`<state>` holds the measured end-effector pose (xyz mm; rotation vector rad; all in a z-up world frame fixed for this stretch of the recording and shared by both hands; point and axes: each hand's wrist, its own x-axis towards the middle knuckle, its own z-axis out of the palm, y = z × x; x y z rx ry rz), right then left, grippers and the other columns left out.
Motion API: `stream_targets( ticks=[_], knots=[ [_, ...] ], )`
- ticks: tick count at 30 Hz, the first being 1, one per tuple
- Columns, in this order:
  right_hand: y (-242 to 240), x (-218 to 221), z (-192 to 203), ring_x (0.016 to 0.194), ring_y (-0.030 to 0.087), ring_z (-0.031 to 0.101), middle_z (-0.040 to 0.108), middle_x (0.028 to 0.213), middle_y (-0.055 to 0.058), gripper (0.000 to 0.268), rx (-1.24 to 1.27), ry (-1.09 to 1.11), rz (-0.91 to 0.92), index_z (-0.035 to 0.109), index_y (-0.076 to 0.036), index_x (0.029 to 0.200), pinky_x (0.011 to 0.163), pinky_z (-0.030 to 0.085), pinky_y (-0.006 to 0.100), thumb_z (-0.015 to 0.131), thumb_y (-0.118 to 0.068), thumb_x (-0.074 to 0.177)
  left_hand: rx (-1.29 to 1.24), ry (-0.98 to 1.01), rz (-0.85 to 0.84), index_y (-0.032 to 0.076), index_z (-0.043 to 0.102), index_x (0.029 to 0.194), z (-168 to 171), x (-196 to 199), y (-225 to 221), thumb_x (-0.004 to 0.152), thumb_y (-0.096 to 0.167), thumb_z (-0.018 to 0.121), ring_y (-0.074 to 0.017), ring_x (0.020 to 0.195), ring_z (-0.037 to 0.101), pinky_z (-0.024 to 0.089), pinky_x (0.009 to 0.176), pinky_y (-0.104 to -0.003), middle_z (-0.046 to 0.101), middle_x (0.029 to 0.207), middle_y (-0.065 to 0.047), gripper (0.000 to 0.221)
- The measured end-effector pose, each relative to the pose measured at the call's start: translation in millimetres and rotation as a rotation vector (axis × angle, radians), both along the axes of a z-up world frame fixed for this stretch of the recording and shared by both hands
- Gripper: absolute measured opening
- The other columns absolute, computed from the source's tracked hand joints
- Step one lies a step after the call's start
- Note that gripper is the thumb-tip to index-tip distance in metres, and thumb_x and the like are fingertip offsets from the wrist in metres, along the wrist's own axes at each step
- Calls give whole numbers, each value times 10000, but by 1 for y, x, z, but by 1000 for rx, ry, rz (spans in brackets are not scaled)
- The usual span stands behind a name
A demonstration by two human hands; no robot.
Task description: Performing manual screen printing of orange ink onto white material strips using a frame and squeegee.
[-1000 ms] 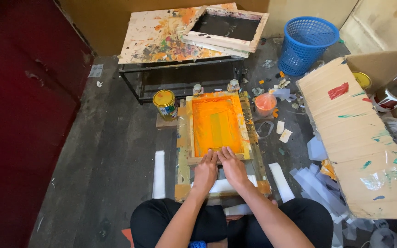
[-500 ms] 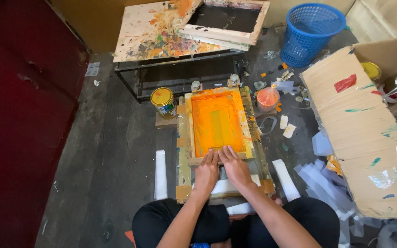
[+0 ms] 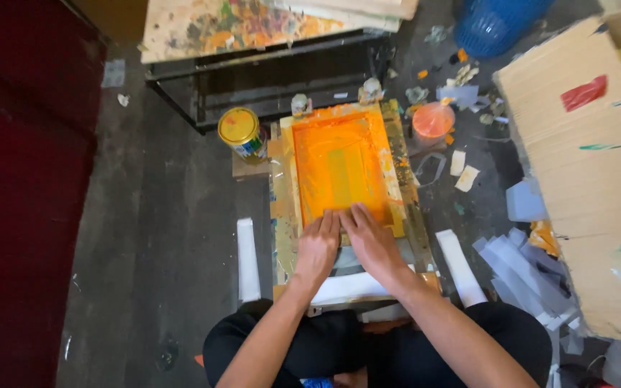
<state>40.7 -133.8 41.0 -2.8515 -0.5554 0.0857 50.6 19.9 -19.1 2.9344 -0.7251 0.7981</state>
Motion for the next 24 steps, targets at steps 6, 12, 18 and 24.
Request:
stream_targets(
  ticks=[6, 12, 18, 24],
  knots=[
    [4, 76, -39, 1471, 417, 379, 474, 1521, 244, 527, 47, 3, 21, 521, -126, 1465, 1031, 500, 535, 399, 85, 998, -19, -21, 10, 45, 715, 1244, -4, 53, 4, 947, 91, 576, -260, 1007, 706, 566, 842, -348, 730, 1176, -149, 331],
    [11, 131, -24, 1486, 380, 362, 480, 1518, 231, 504, 74, -90, -7, 542, -168, 1473, 1083, 458, 493, 452, -28, 997, -55, -29, 45, 40, 683, 1294, -5, 121, 3, 1006, 69, 532, -268, 1071, 683, 557, 884, -339, 705, 1242, -163, 327],
    [6, 172, -61, 1526, 334, 307, 434, 1573, 189, 625, 19, -18, -20, 488, -215, 1538, 980, 555, 473, 488, 43, 968, -62, -20, 91, 43, 678, 1287, -34, 156, 2, 1002, 62, 546, -278, 1162, 654, 547, 894, -353, 697, 1238, -146, 315],
    [2, 153, -45, 1476, 364, 396, 505, 1497, 235, 599, 54, -11, 6, 517, -169, 1514, 983, 554, 510, 496, 51, 957, -49, 5, 74, 58, 698, 1241, -15, 135, 2, 1008, 56, 525, -257, 1147, 675, 544, 910, -351, 726, 1186, -124, 291]
  ],
)
